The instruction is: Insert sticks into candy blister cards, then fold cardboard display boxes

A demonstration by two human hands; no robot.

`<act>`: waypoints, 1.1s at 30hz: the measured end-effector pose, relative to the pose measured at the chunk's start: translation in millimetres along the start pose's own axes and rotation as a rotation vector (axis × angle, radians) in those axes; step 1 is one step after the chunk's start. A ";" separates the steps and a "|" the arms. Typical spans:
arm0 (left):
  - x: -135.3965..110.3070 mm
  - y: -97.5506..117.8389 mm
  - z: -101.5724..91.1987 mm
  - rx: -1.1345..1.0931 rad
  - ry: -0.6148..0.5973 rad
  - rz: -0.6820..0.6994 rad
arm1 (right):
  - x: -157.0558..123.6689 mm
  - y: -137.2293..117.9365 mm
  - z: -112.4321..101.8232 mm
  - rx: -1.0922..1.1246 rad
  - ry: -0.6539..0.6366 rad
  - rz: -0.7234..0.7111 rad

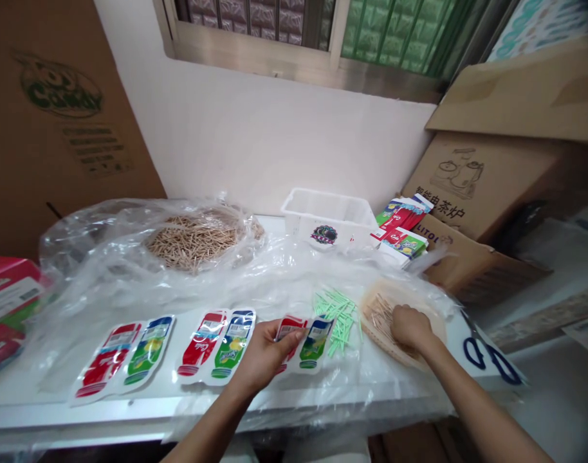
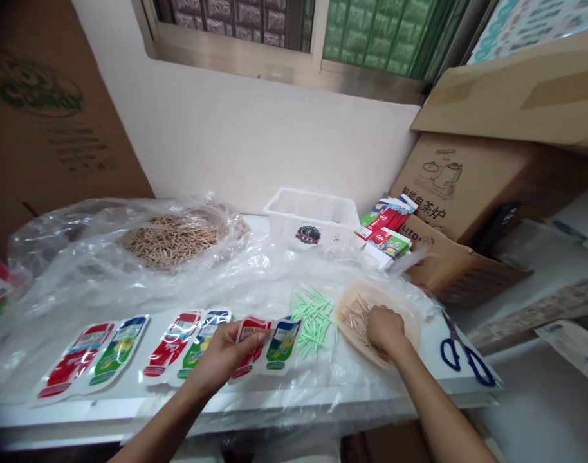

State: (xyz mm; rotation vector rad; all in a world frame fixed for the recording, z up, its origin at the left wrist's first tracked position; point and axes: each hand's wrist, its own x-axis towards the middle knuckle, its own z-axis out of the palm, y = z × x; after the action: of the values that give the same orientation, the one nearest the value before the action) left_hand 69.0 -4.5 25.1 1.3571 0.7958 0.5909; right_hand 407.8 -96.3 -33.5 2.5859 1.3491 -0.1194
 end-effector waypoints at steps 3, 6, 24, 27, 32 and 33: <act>-0.5 -1.3 -1.2 0.005 -0.004 -0.008 | 2.2 -4.0 2.7 -0.026 0.004 -0.010; -0.7 0.2 -3.7 0.011 0.019 -0.014 | -0.2 1.3 1.7 -0.027 0.017 -0.044; 37.2 12.0 19.1 -0.037 0.116 0.200 | -9.1 21.6 -20.1 0.207 0.241 -0.228; 44.1 14.3 29.6 0.043 0.117 0.257 | -11.6 24.0 -22.2 0.225 0.251 -0.279; 52.6 13.4 44.4 0.106 0.094 0.330 | -17.9 25.5 -20.2 0.267 0.221 -0.338; 55.1 13.7 47.3 0.116 0.104 0.337 | -20.2 24.0 -21.7 0.275 0.232 -0.353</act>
State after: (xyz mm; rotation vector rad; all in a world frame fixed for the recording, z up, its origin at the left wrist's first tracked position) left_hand 141.0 10.8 31.4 1.5920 0.6964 0.8964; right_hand 415.1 -120.6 -5.1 2.6097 1.9956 -0.0671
